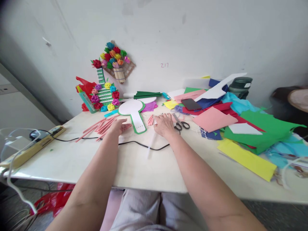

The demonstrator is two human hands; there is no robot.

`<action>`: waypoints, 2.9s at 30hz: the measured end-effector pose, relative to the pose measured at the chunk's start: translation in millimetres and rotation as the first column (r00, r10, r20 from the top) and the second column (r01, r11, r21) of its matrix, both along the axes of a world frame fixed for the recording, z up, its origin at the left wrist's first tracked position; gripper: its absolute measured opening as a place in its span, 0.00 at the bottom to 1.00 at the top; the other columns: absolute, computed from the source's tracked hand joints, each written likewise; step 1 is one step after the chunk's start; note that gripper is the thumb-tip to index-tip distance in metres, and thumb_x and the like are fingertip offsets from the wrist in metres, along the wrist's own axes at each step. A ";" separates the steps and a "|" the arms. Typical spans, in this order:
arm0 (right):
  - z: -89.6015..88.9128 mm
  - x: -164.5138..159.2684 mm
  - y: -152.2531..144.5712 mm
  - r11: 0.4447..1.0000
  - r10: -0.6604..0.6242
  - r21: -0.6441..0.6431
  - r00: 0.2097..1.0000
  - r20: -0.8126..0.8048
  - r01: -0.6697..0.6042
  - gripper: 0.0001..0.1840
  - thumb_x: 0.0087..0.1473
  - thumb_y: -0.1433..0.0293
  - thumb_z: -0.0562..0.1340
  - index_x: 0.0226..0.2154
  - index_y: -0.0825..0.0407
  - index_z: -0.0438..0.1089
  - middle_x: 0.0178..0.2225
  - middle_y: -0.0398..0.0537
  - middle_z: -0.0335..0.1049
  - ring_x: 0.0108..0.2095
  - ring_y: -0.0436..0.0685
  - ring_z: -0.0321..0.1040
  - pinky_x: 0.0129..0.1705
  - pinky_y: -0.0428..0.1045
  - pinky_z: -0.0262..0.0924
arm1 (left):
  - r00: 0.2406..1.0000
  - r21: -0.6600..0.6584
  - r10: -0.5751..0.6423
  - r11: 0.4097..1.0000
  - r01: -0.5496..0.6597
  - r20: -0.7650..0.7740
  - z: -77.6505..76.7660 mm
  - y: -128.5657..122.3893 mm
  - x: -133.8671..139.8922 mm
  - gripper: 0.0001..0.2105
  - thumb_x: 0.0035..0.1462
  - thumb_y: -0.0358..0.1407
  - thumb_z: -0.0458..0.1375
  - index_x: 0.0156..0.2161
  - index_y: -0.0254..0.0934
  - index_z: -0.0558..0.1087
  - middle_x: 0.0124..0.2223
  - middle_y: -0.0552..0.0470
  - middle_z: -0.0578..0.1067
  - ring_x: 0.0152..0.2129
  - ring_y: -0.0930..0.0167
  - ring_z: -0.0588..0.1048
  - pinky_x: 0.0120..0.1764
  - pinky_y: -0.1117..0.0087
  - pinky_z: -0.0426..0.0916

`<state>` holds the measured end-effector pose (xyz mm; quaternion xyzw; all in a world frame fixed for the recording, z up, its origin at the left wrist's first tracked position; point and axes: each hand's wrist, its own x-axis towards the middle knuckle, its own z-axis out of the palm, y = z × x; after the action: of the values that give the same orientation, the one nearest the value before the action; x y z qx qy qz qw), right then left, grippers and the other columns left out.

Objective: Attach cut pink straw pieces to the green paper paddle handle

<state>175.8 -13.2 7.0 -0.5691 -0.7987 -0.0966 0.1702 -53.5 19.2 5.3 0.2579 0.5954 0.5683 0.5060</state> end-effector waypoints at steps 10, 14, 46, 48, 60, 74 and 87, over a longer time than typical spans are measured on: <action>-12.9 -31.5 -4.9 0.978 0.207 -0.004 0.978 0.019 -0.207 0.18 0.47 0.72 0.53 0.41 0.51 0.68 0.36 0.51 0.72 0.46 0.60 0.58 0.55 0.57 0.30 | 0.997 0.011 -0.068 0.998 0.068 0.027 -2.5 1.5 -1.5 0.12 0.46 0.24 0.55 0.39 0.29 0.63 0.23 0.46 0.72 0.22 0.64 0.76 0.27 0.68 0.71; -15.5 -36.4 -4.2 0.979 0.204 -0.012 0.978 0.049 -0.203 0.16 0.46 0.71 0.54 0.38 0.52 0.70 0.32 0.52 0.73 0.46 0.61 0.58 0.55 0.57 0.30 | 0.998 0.035 -0.051 0.998 0.052 -0.030 0.0 -1.4 1.3 0.09 0.47 0.24 0.55 0.37 0.30 0.64 0.21 0.48 0.71 0.20 0.65 0.75 0.27 0.68 0.71; -5.2 -48.2 -4.0 1.000 -0.001 0.008 0.942 -0.336 0.004 0.19 0.49 0.68 0.52 0.44 0.52 0.67 0.39 0.48 0.72 0.42 0.58 0.63 0.48 0.53 0.44 | 0.975 0.372 -0.121 0.909 0.185 -0.189 -4.6 2.1 19.7 0.08 0.39 0.27 0.58 0.17 0.34 0.62 0.11 0.59 0.58 0.08 0.80 0.56 0.14 0.77 0.48; -3.2 -49.1 -0.5 1.000 -0.002 -0.004 0.926 -0.378 0.001 0.19 0.51 0.65 0.52 0.44 0.52 0.67 0.40 0.49 0.71 0.42 0.57 0.64 0.48 0.51 0.47 | 0.950 0.372 -0.060 0.911 0.178 -0.307 -3.8 1.6 22.8 0.07 0.39 0.29 0.58 0.18 0.35 0.62 0.11 0.58 0.59 0.08 0.79 0.57 0.14 0.76 0.49; 47.7 -69.3 27.1 0.950 -0.137 -0.310 0.850 -0.509 -0.033 0.31 0.50 0.47 0.48 0.33 0.53 0.72 0.32 0.53 0.73 0.39 0.61 0.69 0.36 0.51 0.60 | 0.506 0.482 0.293 0.825 0.295 -0.811 12.7 -13.5 57.0 0.07 0.43 0.30 0.58 0.20 0.36 0.64 0.21 0.51 0.67 0.25 0.70 0.69 0.30 0.74 0.59; 29.9 -56.8 41.9 0.924 -0.227 -0.354 0.534 -0.815 -0.147 0.08 0.48 0.70 0.56 0.19 0.53 0.62 0.13 0.40 0.56 0.15 0.48 0.56 0.19 0.44 0.52 | 0.719 0.489 0.322 0.872 0.028 -0.615 12.9 -8.7 24.1 0.15 0.50 0.46 0.52 0.35 0.36 0.71 0.29 0.49 0.74 0.29 0.69 0.72 0.30 0.71 0.62; 15.3 -62.3 32.8 0.785 -0.296 -0.338 0.165 -0.941 -0.519 0.07 0.49 0.71 0.58 0.22 0.54 0.61 0.14 0.36 0.57 0.13 0.44 0.52 0.16 0.41 0.48 | 0.929 0.452 -0.273 0.815 0.361 -0.249 -15.1 3.9 21.1 0.20 0.43 0.51 0.59 0.23 0.32 0.67 0.19 0.54 0.65 0.15 0.78 0.64 0.17 0.77 0.55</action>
<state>113.5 19.6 22.3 -0.4468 -0.5215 0.5653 0.4570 -32.4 23.2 -9.9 0.5219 0.4214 0.5832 0.4581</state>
